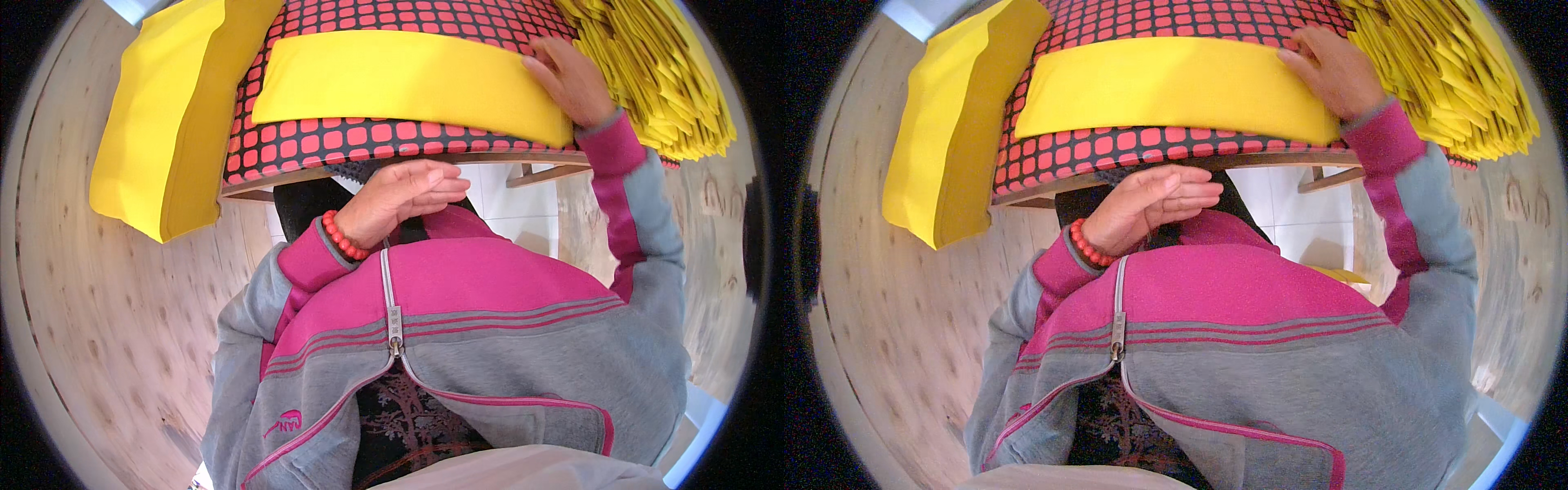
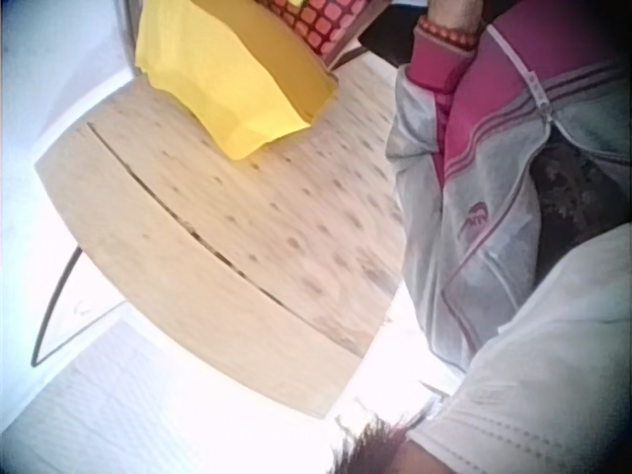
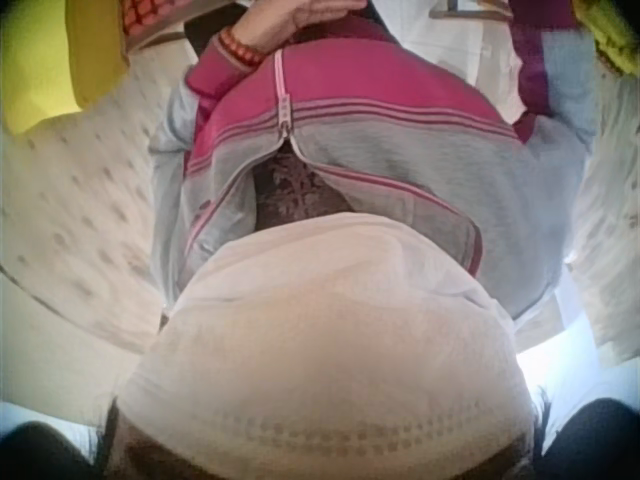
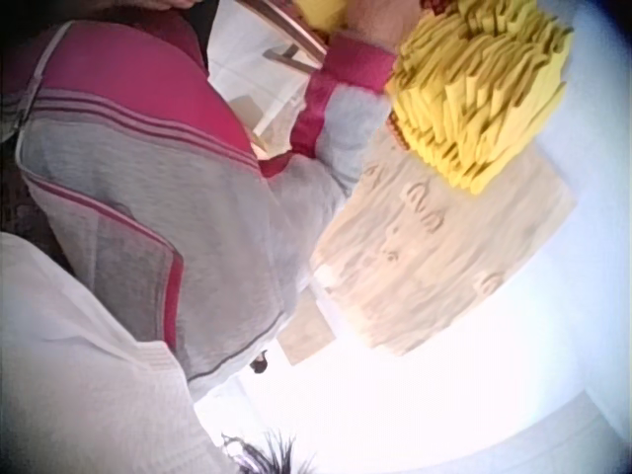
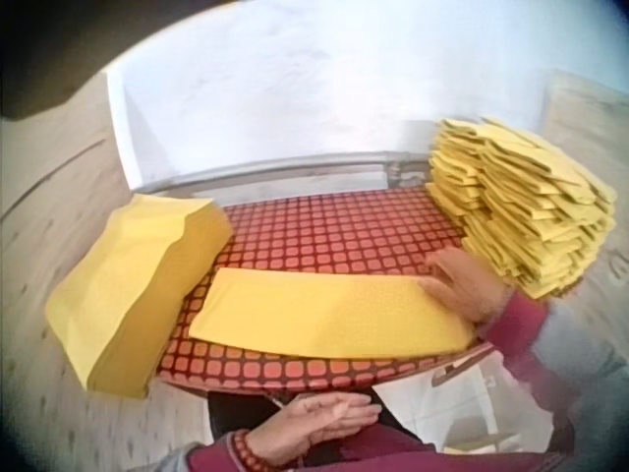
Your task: The person folds yellow paper sheets by hand on a patterned table. They smooth each fold, stack the finished sheets, and continue folding additional sheets from a nearby pile.
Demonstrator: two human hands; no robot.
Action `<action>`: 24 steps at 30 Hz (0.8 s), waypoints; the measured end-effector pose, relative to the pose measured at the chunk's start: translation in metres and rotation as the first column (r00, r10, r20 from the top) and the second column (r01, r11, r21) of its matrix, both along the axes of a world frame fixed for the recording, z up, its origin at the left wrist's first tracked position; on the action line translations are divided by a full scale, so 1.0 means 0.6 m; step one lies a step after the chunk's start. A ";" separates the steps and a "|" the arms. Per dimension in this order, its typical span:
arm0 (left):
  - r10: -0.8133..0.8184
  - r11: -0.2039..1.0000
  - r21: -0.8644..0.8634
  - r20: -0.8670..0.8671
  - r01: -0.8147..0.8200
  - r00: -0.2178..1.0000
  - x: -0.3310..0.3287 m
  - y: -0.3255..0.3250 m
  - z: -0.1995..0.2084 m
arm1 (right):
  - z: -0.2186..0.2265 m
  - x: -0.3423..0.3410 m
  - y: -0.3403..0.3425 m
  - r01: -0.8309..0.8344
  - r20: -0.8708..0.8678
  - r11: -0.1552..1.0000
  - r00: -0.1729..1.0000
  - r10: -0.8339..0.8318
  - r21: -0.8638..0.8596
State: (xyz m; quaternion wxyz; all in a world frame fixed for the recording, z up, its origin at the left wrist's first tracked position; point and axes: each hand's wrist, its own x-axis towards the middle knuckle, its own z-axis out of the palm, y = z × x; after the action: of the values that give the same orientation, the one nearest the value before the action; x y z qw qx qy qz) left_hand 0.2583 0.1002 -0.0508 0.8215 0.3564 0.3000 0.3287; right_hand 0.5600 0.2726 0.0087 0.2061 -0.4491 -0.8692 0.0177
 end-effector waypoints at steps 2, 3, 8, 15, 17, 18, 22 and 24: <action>0.026 1.000 0.001 0.060 -0.026 0.998 0.004 0.000 -0.004 | 0.017 0.012 -0.063 -0.014 -0.082 0.987 0.997 0.000 -0.161; 0.056 0.998 -0.009 0.134 -0.055 0.989 0.008 -0.001 -0.003 | 0.023 0.014 -0.090 -0.068 -0.152 0.974 0.988 0.035 -0.218; 0.267 0.957 -0.178 0.234 -0.229 0.935 0.040 -0.013 0.012 | 0.045 0.001 -0.157 -0.165 -0.265 0.640 0.962 -0.063 -0.751; 0.384 0.919 -0.173 0.189 -0.354 0.904 0.042 -0.021 0.055 | 0.052 -0.071 -0.112 -0.416 -0.431 0.115 0.878 -0.206 -0.902; 0.328 0.944 -0.110 0.203 -0.312 0.922 0.032 -0.026 0.071 | 0.042 -0.100 -0.083 -0.576 -0.482 -0.156 0.780 -0.399 -0.803; 0.285 0.958 -0.081 0.193 -0.274 0.939 0.027 -0.030 0.077 | 0.034 -0.120 -0.065 -0.569 -0.465 -0.153 0.775 -0.428 -0.808; 0.159 0.987 0.023 0.082 -0.161 0.984 0.018 -0.038 0.093 | 0.019 -0.194 -0.009 -0.682 -0.623 -0.124 0.716 -0.315 -0.721; 0.211 0.972 0.092 0.073 -0.218 0.975 0.017 -0.025 0.101 | 0.037 -0.207 0.000 -0.705 -0.713 0.115 0.680 -0.170 -0.700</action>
State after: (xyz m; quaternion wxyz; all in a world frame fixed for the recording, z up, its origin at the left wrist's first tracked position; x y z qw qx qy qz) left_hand 0.2684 0.0854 0.0098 0.7715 0.3518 0.2940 0.4411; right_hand 0.4357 0.2725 0.0307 0.1480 -0.2464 -0.5840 0.7592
